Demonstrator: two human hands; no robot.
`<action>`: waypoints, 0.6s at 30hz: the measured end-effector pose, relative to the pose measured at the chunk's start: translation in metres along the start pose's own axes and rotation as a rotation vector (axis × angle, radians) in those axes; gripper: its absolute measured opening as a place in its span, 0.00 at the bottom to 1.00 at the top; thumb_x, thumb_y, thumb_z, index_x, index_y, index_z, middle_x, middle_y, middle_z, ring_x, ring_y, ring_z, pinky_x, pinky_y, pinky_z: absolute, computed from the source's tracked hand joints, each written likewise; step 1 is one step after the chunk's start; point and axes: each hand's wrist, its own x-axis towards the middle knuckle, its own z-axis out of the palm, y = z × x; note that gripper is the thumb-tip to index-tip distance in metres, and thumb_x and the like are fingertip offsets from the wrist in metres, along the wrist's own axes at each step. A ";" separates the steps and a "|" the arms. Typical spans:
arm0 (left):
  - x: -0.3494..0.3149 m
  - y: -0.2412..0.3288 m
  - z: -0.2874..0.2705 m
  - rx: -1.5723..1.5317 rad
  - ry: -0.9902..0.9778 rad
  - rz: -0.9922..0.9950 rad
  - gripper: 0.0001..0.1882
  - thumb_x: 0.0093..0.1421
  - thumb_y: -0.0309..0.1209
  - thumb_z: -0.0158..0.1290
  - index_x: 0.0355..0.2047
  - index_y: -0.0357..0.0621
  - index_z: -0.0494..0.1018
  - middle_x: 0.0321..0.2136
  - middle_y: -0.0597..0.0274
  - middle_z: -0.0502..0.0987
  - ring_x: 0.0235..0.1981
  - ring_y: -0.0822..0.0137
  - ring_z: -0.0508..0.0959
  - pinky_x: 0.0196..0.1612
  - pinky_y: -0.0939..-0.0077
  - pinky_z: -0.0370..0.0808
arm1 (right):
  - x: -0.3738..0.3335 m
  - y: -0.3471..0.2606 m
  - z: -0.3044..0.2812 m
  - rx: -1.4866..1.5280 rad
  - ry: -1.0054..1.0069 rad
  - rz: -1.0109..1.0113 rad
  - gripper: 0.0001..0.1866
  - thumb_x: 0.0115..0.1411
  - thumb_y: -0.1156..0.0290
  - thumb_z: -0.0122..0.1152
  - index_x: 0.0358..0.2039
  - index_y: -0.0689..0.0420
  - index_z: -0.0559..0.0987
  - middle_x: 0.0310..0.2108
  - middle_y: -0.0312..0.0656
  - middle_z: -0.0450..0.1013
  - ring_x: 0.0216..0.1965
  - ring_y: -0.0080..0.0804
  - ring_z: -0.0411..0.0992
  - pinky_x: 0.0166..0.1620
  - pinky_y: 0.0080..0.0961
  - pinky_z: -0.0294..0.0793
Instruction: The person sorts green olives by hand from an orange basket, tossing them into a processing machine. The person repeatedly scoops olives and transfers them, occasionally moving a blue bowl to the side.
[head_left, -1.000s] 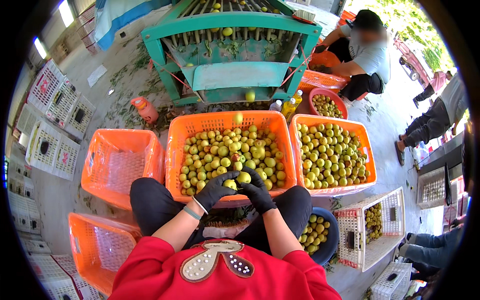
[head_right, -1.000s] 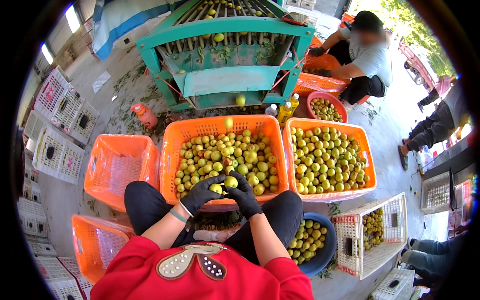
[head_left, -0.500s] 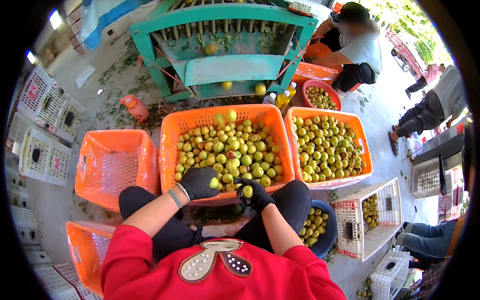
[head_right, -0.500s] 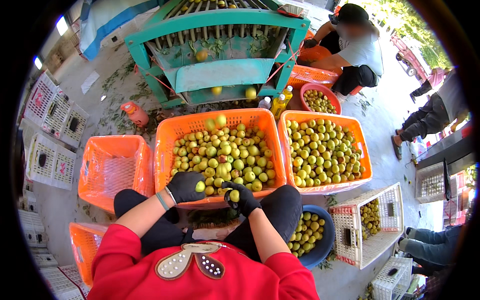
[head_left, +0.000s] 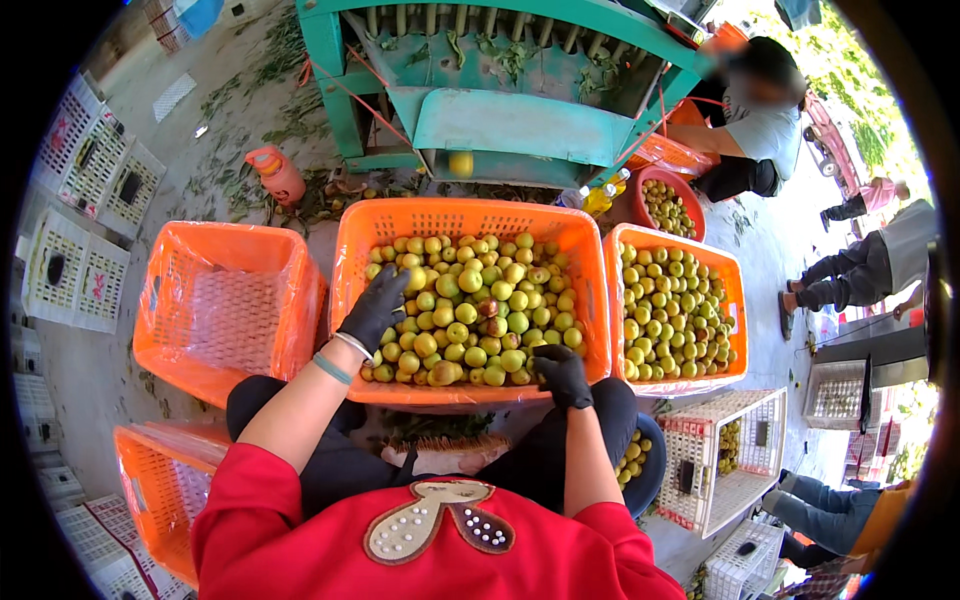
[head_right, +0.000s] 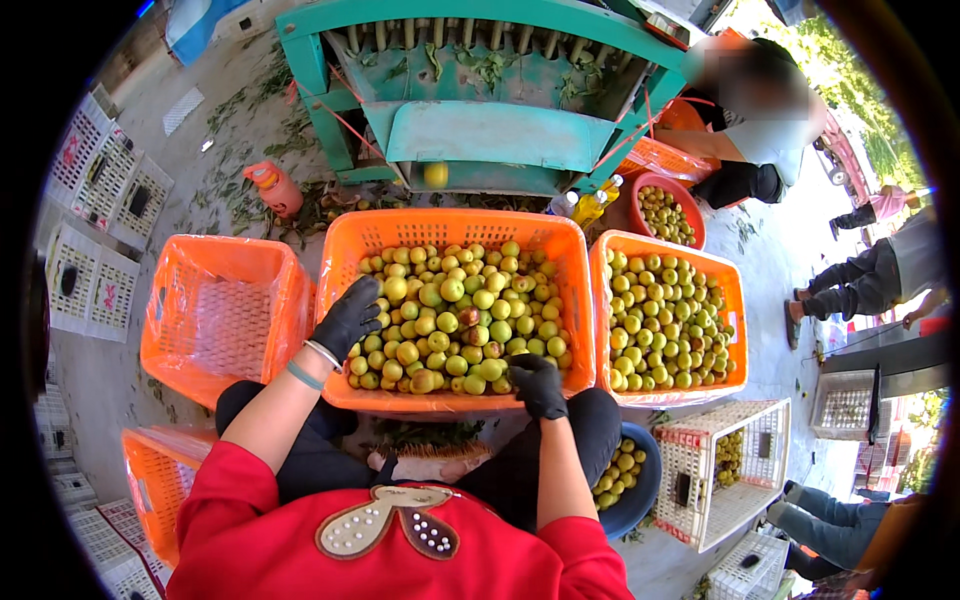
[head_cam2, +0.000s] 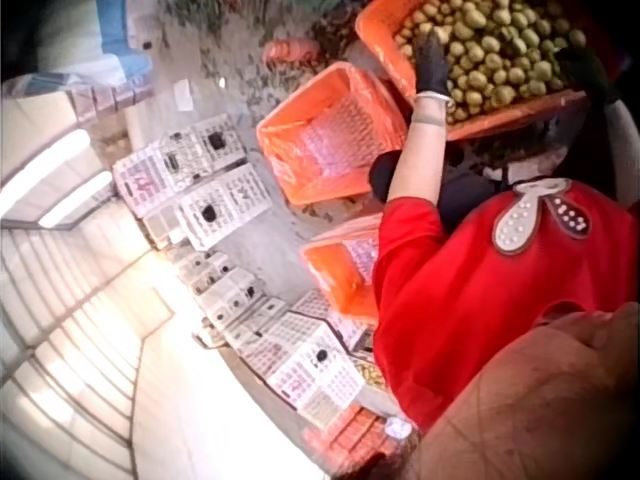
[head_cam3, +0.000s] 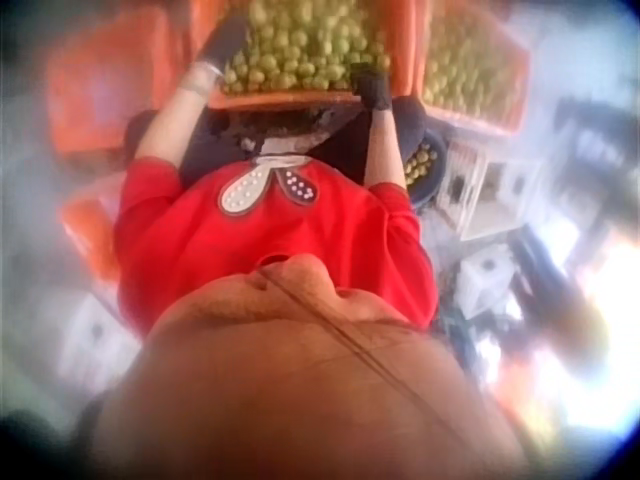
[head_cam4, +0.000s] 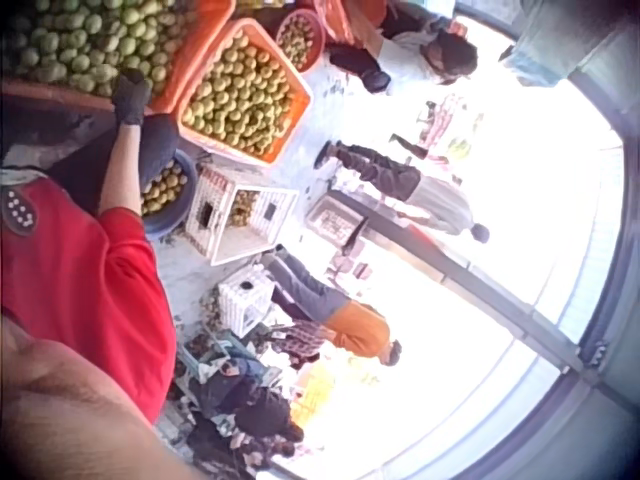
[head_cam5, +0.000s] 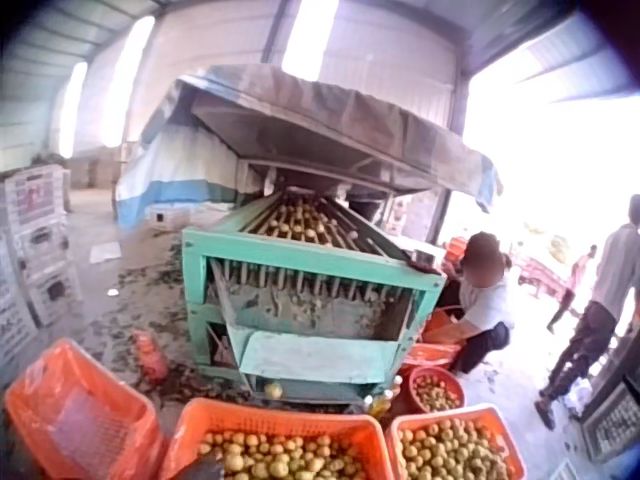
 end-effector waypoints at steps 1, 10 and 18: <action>0.001 0.005 0.003 0.056 -0.038 0.034 0.32 0.61 0.45 0.49 0.63 0.52 0.54 0.59 0.61 0.59 0.55 0.61 0.64 0.52 0.62 0.66 | 0.010 0.009 -0.012 -0.233 0.122 -0.178 0.17 0.50 0.67 0.62 0.40 0.60 0.78 0.30 0.45 0.77 0.29 0.36 0.75 0.31 0.27 0.75; 0.015 -0.009 -0.015 0.467 -0.037 0.325 0.31 0.54 0.40 0.55 0.54 0.34 0.62 0.53 0.45 0.66 0.54 0.57 0.67 0.56 0.70 0.64 | 0.068 0.019 -0.023 -0.750 0.194 0.086 0.60 0.34 0.70 0.72 0.66 0.48 0.46 0.57 0.64 0.55 0.58 0.57 0.59 0.57 0.39 0.64; 0.031 -0.149 -0.072 1.090 0.080 -0.154 0.60 0.31 0.39 0.68 0.63 0.45 0.45 0.54 0.41 0.64 0.55 0.47 0.66 0.54 0.59 0.68 | 0.095 0.033 -0.016 -0.099 0.062 -0.161 0.62 0.31 0.86 0.66 0.67 0.49 0.43 0.62 0.48 0.55 0.60 0.39 0.58 0.56 0.31 0.67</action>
